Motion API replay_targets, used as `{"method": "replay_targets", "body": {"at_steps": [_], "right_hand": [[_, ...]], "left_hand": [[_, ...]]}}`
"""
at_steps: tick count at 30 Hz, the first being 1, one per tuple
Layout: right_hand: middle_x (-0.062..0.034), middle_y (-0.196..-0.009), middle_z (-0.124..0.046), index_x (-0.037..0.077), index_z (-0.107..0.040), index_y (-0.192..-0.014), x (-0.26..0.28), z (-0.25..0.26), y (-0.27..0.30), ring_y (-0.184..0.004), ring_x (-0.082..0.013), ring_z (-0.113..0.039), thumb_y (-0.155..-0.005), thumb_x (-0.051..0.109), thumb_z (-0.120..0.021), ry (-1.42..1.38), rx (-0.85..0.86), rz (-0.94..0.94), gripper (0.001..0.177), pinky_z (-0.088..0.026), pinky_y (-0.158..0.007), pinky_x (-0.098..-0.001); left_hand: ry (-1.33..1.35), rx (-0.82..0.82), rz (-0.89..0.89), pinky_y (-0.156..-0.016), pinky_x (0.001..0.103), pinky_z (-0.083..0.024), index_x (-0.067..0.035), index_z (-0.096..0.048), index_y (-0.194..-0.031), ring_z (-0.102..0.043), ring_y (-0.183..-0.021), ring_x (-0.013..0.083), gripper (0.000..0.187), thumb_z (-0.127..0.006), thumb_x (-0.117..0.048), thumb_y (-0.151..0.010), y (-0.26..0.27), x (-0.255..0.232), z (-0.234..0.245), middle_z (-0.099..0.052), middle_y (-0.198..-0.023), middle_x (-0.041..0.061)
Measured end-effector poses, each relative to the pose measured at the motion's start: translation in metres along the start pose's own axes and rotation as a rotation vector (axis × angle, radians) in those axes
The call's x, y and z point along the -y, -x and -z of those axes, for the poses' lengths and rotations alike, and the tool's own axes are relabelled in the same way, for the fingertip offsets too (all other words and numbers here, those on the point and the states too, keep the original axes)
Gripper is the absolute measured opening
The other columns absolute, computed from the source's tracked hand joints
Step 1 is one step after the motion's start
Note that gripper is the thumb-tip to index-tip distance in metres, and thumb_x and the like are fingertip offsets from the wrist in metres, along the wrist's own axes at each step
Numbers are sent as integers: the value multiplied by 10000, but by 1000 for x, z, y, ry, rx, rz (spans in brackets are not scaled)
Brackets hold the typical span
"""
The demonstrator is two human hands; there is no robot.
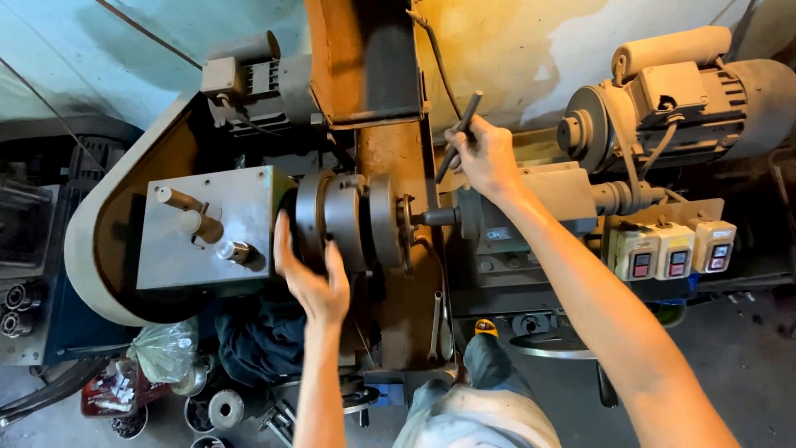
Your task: Using a lathe machine to machine metal parts.
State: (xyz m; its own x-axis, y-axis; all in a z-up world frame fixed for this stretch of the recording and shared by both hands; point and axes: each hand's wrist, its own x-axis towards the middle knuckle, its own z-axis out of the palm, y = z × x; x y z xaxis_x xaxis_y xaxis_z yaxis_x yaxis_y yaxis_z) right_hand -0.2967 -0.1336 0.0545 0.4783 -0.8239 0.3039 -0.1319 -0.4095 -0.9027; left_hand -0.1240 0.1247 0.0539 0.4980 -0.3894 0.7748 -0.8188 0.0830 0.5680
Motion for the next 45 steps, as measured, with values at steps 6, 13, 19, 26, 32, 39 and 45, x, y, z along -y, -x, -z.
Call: {"method": "replay_targets", "body": {"at_steps": [6,13,19,26,32,39,45], "right_hand": [[-250,-647,-669,-50,-618,-921,32,-23,-14,-491,-272,-699,-1065,7,-602,-122,-48,71,155,-582,-413,-322],[-171,-533,-666,7,-624,-813,52,-53,-46,-430,-239,-697,-1048,164,-610,4,263,-222,283,-575,-395,-309],[-158,-517,-669,42,-628,-762,35,-59,-42,-442,-235,-706,-1035,153,-589,82,374,-250,297,-572,-456,-312],[-79,-765,-679,-10,-627,-1009,58,-14,-45,-555,-139,-674,-1055,96,-604,-89,166,-264,117,-608,-496,-247],[-229,-657,-674,7,-656,-820,52,9,2,-739,-453,-698,-926,38,-719,449,104,65,127,-545,-639,-490],[-264,-752,-695,-2,-648,-873,10,2,2,-803,-485,-699,-977,205,-713,582,182,-10,241,-584,-657,-515],[-281,-778,-686,-9,-631,-906,5,5,0,-830,-500,-689,-978,189,-682,580,252,-11,217,-566,-654,-544]], "left_hand": [[-366,625,337,-867,629,-542,127,-537,-1334,-644,-1050,563,448,-560,-179,-1007,-75,47,-40,-608,-1240,359],[-696,817,571,-712,542,-595,45,-667,-1045,-728,-836,482,502,-543,-425,-915,-78,108,-76,-700,-932,252],[-680,811,627,-779,510,-593,65,-637,-1101,-721,-898,462,538,-570,-441,-930,-83,87,-69,-673,-988,249],[-593,578,391,-737,513,-536,92,-683,-879,-643,-770,467,501,-651,-399,-970,-66,88,-62,-674,-853,311],[-297,140,145,-673,560,-541,59,-627,-1219,-676,-857,520,309,-635,-200,-1051,-38,-9,-14,-698,-978,321],[-156,65,317,-899,505,-564,91,-375,-1499,-649,-1126,438,581,-594,30,-965,151,37,2,-597,-1315,305],[-211,-105,25,-1110,552,-411,150,-461,-1390,-495,-1313,478,522,-656,-62,-955,29,1,1,-495,-1411,320]]}}
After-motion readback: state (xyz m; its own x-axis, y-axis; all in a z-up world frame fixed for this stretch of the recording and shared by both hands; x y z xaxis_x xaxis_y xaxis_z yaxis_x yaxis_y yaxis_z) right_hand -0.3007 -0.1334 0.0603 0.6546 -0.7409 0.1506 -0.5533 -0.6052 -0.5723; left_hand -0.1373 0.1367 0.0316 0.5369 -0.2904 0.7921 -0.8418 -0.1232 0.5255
